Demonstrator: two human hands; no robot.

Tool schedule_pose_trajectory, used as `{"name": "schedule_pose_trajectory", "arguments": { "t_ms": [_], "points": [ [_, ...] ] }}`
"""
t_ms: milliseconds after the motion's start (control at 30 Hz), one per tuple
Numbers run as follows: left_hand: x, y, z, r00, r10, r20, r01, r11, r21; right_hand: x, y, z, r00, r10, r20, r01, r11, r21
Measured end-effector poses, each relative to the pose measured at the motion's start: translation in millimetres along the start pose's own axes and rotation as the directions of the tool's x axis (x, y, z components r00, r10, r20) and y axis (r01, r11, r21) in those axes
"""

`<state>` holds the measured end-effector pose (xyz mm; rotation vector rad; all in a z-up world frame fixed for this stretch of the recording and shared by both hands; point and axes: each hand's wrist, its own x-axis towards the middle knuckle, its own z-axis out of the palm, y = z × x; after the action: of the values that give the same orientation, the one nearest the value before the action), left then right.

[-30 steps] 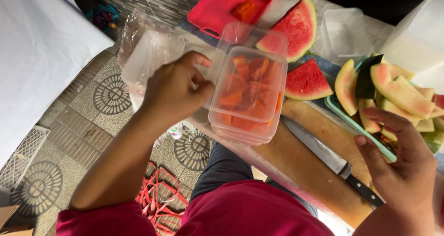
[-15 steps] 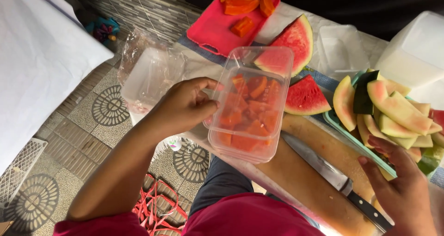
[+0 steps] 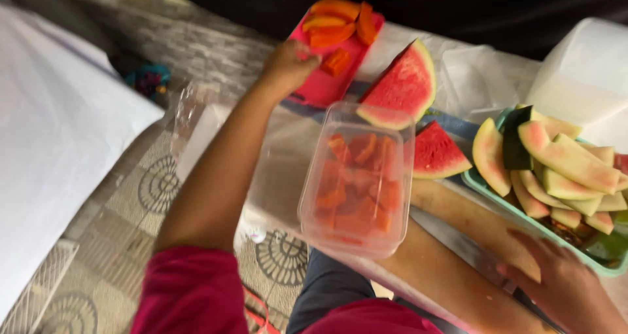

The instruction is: Cutting papaya into small pieces and packing them into a plastic container alongside watermelon slices.

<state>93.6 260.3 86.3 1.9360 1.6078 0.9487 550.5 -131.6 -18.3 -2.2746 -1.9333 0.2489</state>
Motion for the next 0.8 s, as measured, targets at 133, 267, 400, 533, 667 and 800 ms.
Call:
{"name": "schedule_pose_trajectory", "arguments": {
  "t_ms": [133,267,400,533,667,800],
  "points": [
    [48.9,5.9,48.6,0.959,-0.212,0.190,0.090,0.858,0.505,-27.9,20.3,28.5,0.944,0.195,0.265,-0.170,0.979,-0.117],
    [80.0,-11.8,87.5,0.955,-0.200,0.219,0.049,0.833,0.550,-53.6,62.6,76.1,0.921,0.250,0.299,-0.212,0.965,-0.154],
    [103.0,-22.4,108.0,0.916,-0.273,0.295,0.032,0.782,0.622,-58.4,41.9,73.7,0.894,0.313,0.320,-0.271,0.948,-0.169],
    [118.5,-42.6,121.6,0.899,-0.300,0.319,0.049,0.793,0.608,-62.4,39.9,90.6,0.941,0.281,0.186,-0.243,0.948,-0.205],
    [117.6,-29.1,116.0,0.877,-0.337,0.344,0.114,0.840,0.531,-75.1,36.7,89.8,0.956,0.264,0.128,-0.228,0.942,-0.247],
    [108.2,-16.6,114.1,0.843,-0.360,0.400,0.170,0.884,0.436,-97.6,5.9,57.7,0.961,0.262,-0.084,-0.270,0.958,-0.098]
  ]
}}
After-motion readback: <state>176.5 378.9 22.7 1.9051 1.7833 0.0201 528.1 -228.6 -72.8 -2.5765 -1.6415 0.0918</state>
